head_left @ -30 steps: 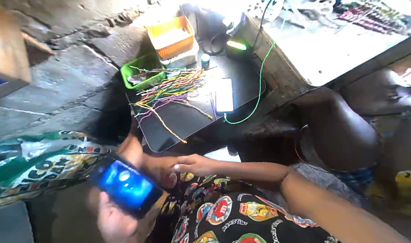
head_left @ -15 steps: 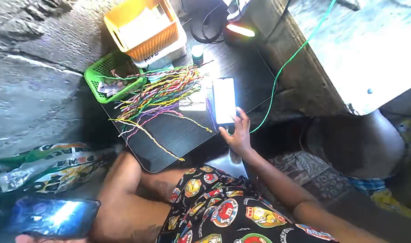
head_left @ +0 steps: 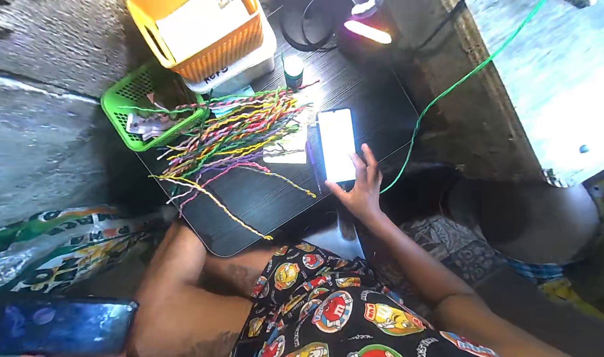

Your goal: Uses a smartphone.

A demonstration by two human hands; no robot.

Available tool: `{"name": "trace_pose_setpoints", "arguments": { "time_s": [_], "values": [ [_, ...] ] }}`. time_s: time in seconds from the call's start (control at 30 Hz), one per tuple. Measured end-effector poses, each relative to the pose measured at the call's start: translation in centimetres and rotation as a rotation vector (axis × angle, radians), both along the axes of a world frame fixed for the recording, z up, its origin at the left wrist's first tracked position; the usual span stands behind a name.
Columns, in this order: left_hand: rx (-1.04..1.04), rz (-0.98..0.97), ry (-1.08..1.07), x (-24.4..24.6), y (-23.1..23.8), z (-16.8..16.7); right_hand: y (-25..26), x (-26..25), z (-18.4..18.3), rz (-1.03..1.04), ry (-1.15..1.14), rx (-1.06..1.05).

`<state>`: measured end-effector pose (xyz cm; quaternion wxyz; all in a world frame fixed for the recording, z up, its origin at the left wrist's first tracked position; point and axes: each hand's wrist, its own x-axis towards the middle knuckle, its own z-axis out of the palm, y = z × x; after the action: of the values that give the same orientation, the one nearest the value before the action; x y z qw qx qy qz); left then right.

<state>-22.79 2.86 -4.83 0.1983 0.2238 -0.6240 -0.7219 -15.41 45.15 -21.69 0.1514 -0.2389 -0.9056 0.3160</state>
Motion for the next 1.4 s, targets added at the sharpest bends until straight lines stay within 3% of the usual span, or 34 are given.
{"name": "trace_pose_setpoints", "arguments": {
  "time_s": [0.27, 0.43, 0.53, 0.63, 0.87, 1.07, 1.3, 1.4],
  "values": [
    [0.027, -0.003, -0.02, 0.3, -1.2, -0.2, 3.0, -4.8, 0.7, 0.144, -0.284, -0.002],
    [0.027, -0.058, 0.001, 1.4, -1.6, -0.4, 2.9, -4.4, 0.4, 0.107, -0.225, -0.043],
    [0.042, -0.01, -0.027, 1.2, 0.6, 0.4, 2.9, -4.0, 0.1, 0.103, -0.177, -0.04],
    [0.094, -0.027, 0.03, 1.2, -1.5, -0.7, 2.9, -3.9, 0.1, 0.114, -0.153, -0.034],
    [0.197, -0.093, 0.064, 1.0, -0.7, -0.3, 2.3, -4.5, 0.4, 0.098, -0.186, -0.036],
    [0.113, -0.15, 0.016, 1.3, -1.2, -0.2, 1.7, -6.1, 0.7, -0.037, -0.185, 0.04],
    [0.078, -0.036, -0.011, 1.2, 1.4, 0.2, 0.2, -5.6, 1.1, -0.095, -0.108, 0.099],
    [0.083, -0.181, 0.025, 2.1, -3.7, -1.7, 0.0, -4.1, 1.7, -0.028, -0.185, 0.084]
  ]
}}
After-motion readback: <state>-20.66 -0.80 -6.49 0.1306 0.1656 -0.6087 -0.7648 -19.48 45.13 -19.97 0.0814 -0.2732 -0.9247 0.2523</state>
